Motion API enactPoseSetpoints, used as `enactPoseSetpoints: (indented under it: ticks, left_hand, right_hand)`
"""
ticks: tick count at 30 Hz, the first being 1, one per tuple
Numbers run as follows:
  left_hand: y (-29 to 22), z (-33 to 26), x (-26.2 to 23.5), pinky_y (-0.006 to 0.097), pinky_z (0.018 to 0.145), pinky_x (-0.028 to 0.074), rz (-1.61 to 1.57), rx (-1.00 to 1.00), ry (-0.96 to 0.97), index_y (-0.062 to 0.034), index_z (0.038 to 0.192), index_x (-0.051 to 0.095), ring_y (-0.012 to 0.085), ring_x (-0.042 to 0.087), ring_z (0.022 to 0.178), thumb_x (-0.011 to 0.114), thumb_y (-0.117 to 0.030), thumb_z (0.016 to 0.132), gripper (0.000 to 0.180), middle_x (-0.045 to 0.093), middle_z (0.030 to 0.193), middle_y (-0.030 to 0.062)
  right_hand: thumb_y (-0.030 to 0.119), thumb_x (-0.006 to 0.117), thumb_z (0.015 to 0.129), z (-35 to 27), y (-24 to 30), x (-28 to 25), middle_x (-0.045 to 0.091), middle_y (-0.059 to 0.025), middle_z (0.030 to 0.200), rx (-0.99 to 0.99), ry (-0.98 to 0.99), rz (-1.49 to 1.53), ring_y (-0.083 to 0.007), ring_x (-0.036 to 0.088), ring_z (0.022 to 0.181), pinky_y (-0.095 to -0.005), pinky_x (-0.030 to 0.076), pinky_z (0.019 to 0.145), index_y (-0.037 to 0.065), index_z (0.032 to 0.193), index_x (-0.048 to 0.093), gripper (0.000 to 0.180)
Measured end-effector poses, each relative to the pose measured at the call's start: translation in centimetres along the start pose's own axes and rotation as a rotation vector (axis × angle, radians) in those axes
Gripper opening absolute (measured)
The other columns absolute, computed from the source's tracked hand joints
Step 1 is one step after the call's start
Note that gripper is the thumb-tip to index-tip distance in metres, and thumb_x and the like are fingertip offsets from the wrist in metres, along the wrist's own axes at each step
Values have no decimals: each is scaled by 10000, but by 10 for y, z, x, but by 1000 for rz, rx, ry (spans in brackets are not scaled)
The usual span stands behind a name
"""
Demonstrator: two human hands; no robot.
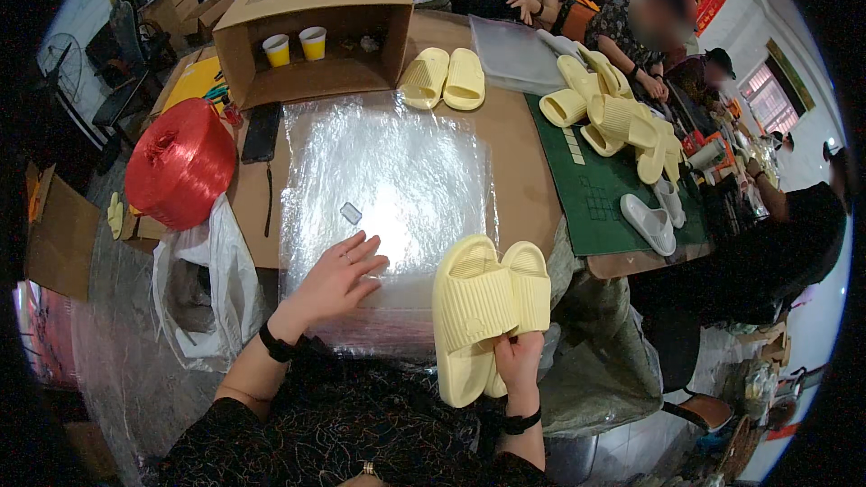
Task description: The recorder is seen placing pairs of plastic sandals/slides into transparent plastic bags.
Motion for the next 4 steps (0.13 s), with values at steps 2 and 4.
enactPoseSetpoints:
  ticks: [2,4]
  left_hand:
    - [4,4,-1,447,1107,339,-147,-61,-7,-94,1256,614,392,406,1336,613,-306,902,412,495,1414,171]
    - [8,7,-4,437,1129,321,-386,-152,-21,-98,1259,617,388,400,1345,587,-325,928,402,490,1419,174]
  right_hand:
    - [19,620,856,-1,2,-1,694,-147,1078,-2,3,-9,-259,656,1028,-351,480,898,-29,1109,655,260]
    - [14,620,849,-1,5,-2,694,-148,1081,-6,8,-15,-264,657,1032,-352,480,901,-25,1108,657,265]
Point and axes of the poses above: each hand's wrist, its own z-axis towards the middle knuckle, its own x-axis out of the palm, y = z × x, the point moved 3 cm from there along z, towards the middle knuckle
